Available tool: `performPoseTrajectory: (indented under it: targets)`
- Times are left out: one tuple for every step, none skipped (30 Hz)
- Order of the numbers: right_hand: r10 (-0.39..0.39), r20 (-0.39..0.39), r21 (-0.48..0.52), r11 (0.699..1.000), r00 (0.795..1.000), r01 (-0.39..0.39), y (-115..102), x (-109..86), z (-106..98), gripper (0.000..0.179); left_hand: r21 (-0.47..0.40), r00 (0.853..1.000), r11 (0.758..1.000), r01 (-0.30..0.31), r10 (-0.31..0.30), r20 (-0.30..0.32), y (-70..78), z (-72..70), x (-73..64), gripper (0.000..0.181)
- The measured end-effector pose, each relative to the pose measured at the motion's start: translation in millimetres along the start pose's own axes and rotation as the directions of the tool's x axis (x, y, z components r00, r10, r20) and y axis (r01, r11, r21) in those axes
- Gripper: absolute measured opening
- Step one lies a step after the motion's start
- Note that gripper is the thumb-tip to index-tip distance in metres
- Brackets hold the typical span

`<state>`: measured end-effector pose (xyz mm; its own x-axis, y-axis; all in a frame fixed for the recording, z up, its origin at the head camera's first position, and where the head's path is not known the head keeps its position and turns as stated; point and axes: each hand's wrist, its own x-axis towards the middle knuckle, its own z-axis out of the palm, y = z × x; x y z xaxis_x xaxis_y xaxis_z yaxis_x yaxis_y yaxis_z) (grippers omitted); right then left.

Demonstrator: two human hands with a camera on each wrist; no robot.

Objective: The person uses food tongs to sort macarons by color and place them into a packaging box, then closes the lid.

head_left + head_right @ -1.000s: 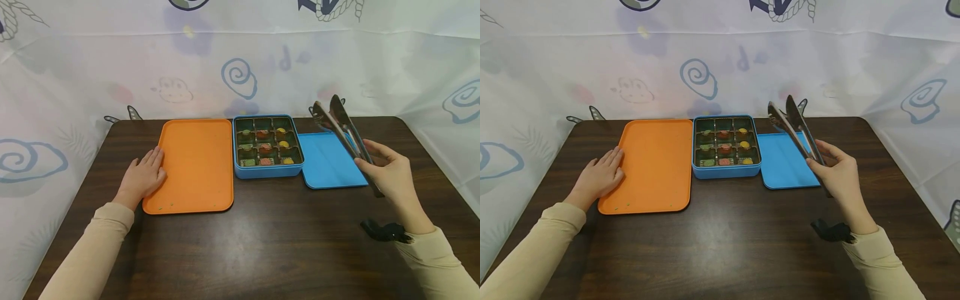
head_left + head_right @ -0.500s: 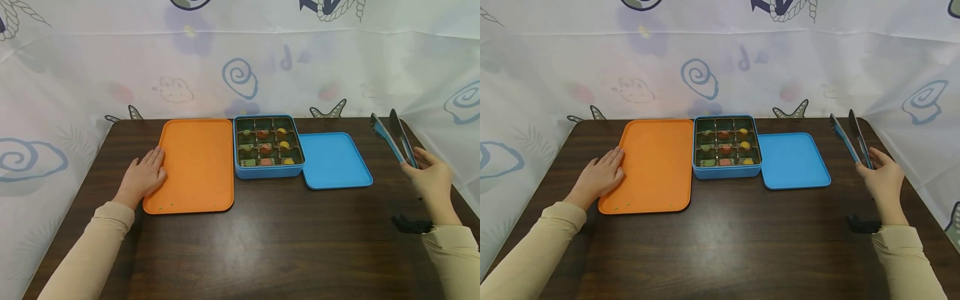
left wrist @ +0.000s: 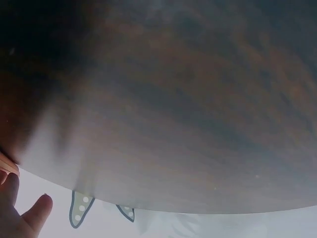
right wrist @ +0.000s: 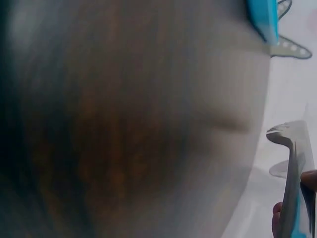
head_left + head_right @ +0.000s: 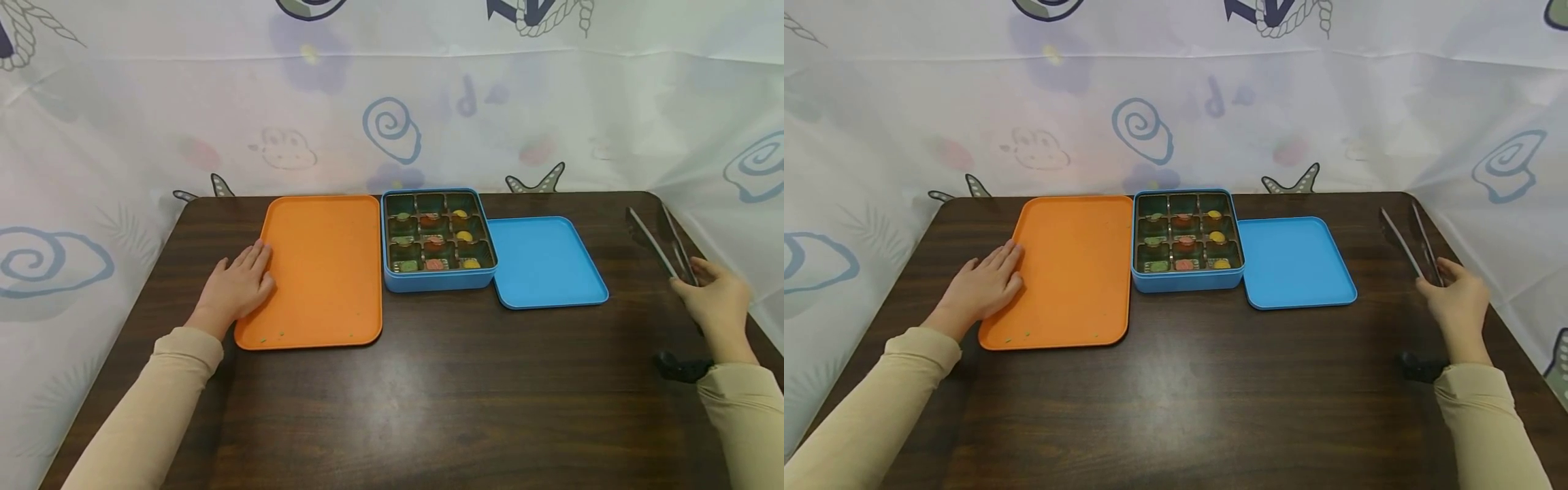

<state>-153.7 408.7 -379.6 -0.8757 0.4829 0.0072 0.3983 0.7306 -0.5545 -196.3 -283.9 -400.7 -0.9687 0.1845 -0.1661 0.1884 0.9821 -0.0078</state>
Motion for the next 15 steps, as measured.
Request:
performPoseTrajectory:
  targets:
    - [0.004,0.004,-0.003,1.000,1.000,-0.004,1.8,0.8,0.6,0.061,0.000,1.000,1.000,0.000,0.000,-0.001,-0.1,0.1,-0.1,0.062]
    - [0.007,0.008,0.002,1.000,1.000,-0.007,3.7,1.6,1.2,0.060,0.000,1.000,1.000,-0.001,0.001,-0.001,-0.5,0.3,-0.1,0.062]
    - [0.013,0.014,0.005,1.000,1.000,-0.013,5.4,2.2,1.7,0.060,-0.001,1.000,1.000,-0.001,0.001,-0.001,-0.4,0.1,-0.3,0.062]
    - [0.017,0.018,0.007,1.000,1.000,-0.017,7.2,2.8,2.1,0.060,-0.001,1.000,1.000,-0.002,0.002,0.001,-0.5,0.1,-0.2,0.061]
    - [0.020,0.026,0.013,1.000,0.999,-0.020,8.9,3.3,2.3,0.061,0.000,1.000,1.000,-0.003,0.003,0.002,-0.5,-0.1,-0.2,0.061]
    - [0.020,0.034,0.016,1.000,0.999,-0.020,10.7,4.0,2.5,0.061,-0.002,1.000,1.000,-0.004,0.004,0.004,-0.3,-0.5,-0.4,0.061]
    - [0.018,0.043,0.019,1.000,0.999,-0.019,12.4,4.6,2.6,0.061,-0.004,1.000,1.000,-0.004,0.004,0.006,0.0,-0.9,-0.7,0.061]
    - [0.017,0.052,0.019,1.000,0.999,-0.018,14.0,5.5,2.7,0.062,-0.004,1.000,1.000,-0.004,0.004,0.008,-0.2,-1.0,-0.5,0.061]
    - [0.015,0.059,0.016,1.000,0.998,-0.016,15.3,6.3,2.6,0.062,-0.005,1.000,1.000,-0.004,0.004,0.011,0.0,-1.3,-0.7,0.061]
    - [0.009,0.065,0.013,1.000,0.998,-0.010,16.6,7.1,2.5,0.062,-0.007,1.000,1.000,-0.003,0.003,0.014,0.1,-1.5,-0.7,0.061]
    - [0.009,0.074,0.009,1.000,0.997,-0.010,17.5,7.9,2.2,0.063,-0.009,1.000,1.000,-0.002,0.002,0.015,0.4,-1.9,-0.9,0.061]
    - [0.002,0.080,0.002,1.000,0.997,-0.002,18.5,8.7,1.7,0.063,-0.012,1.000,1.000,-0.002,0.002,0.018,0.5,-2.1,-1.0,0.061]
    - [0.000,0.088,0.002,1.000,0.996,0.000,19.3,9.3,1.1,0.063,-0.014,1.000,1.000,-0.001,0.001,0.019,0.9,-2.4,-1.1,0.061]
    - [-0.005,0.098,0.001,1.000,0.995,0.004,20.1,9.8,0.5,0.064,-0.015,1.000,1.000,-0.001,0.001,0.020,1.0,-2.6,-1.1,0.061]
    - [-0.011,0.108,-0.001,1.000,0.994,0.011,20.8,10.2,-0.4,0.064,-0.017,1.000,1.000,-0.001,0.002,0.019,1.5,-2.9,-1.3,0.061]
